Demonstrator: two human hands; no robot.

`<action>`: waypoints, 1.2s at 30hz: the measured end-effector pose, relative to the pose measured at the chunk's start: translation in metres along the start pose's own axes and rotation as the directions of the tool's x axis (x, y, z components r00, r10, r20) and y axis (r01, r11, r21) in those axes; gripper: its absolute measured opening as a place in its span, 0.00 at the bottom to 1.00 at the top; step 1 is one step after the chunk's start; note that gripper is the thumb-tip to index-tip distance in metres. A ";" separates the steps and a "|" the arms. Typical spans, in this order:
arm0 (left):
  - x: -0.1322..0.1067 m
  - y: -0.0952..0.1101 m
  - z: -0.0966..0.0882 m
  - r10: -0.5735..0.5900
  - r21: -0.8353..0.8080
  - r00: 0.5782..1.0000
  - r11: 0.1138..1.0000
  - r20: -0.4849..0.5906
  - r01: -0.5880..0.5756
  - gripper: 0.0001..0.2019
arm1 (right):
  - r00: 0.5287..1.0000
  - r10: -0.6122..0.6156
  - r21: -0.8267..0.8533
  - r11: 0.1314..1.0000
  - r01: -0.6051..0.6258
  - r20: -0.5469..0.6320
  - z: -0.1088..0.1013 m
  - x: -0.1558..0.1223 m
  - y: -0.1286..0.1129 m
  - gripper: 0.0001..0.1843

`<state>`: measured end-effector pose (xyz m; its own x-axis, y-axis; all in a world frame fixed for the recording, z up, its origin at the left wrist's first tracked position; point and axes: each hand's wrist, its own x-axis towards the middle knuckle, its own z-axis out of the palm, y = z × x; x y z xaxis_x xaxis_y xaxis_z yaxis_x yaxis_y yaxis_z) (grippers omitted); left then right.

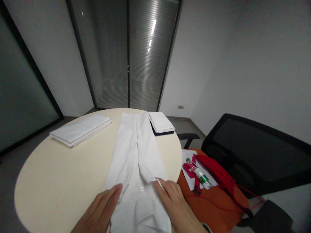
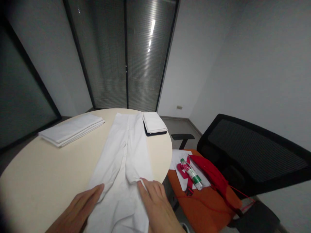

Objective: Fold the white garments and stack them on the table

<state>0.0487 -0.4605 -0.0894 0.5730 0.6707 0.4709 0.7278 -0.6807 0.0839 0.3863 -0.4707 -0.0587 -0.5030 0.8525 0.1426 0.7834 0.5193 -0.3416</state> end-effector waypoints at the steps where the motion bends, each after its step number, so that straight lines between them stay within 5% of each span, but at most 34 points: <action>1: -0.003 -0.004 0.002 -0.007 -0.016 0.999 1.000 -0.044 0.006 0.47 | 1.000 -0.001 0.019 1.000 0.001 -0.022 0.003 -0.002 0.002 0.58; 7: 0.002 -0.014 -0.002 -0.030 0.010 0.988 0.999 -0.153 0.032 0.41 | 0.990 0.044 0.189 0.982 -0.018 -0.134 0.006 0.000 0.002 0.43; 13: 0.039 -0.002 -0.034 0.162 -0.038 0.986 0.986 -0.032 -0.164 0.37 | 0.982 0.139 0.278 0.955 -0.100 -0.125 0.000 0.010 -0.002 0.37; 20: 0.048 -0.003 -0.030 0.231 -0.049 0.972 0.972 0.053 -0.228 0.30 | 0.952 0.178 0.269 0.957 -0.108 -0.251 0.012 0.005 0.004 0.40; 26: 0.062 -0.004 -0.033 0.239 -0.068 0.970 0.969 0.044 -0.235 0.19 | 0.927 0.234 0.339 0.932 -0.127 -0.295 0.018 0.007 0.004 0.18; 30: 0.082 -0.009 -0.050 0.384 -0.153 0.906 0.920 0.179 -0.360 0.20 | 0.931 0.233 0.352 0.927 -0.126 -0.280 0.013 0.009 0.004 0.16; 36: 0.114 -0.021 -0.059 0.599 -0.323 0.763 0.792 0.241 -0.519 0.12 | 0.915 0.242 0.302 0.943 -0.144 -0.321 0.012 0.010 0.003 0.17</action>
<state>0.0761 -0.3871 0.0145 0.9644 0.1755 0.1978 0.1571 -0.9820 0.1053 0.3797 -0.4614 -0.0691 -0.1533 0.9256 0.3461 0.7005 0.3489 -0.6225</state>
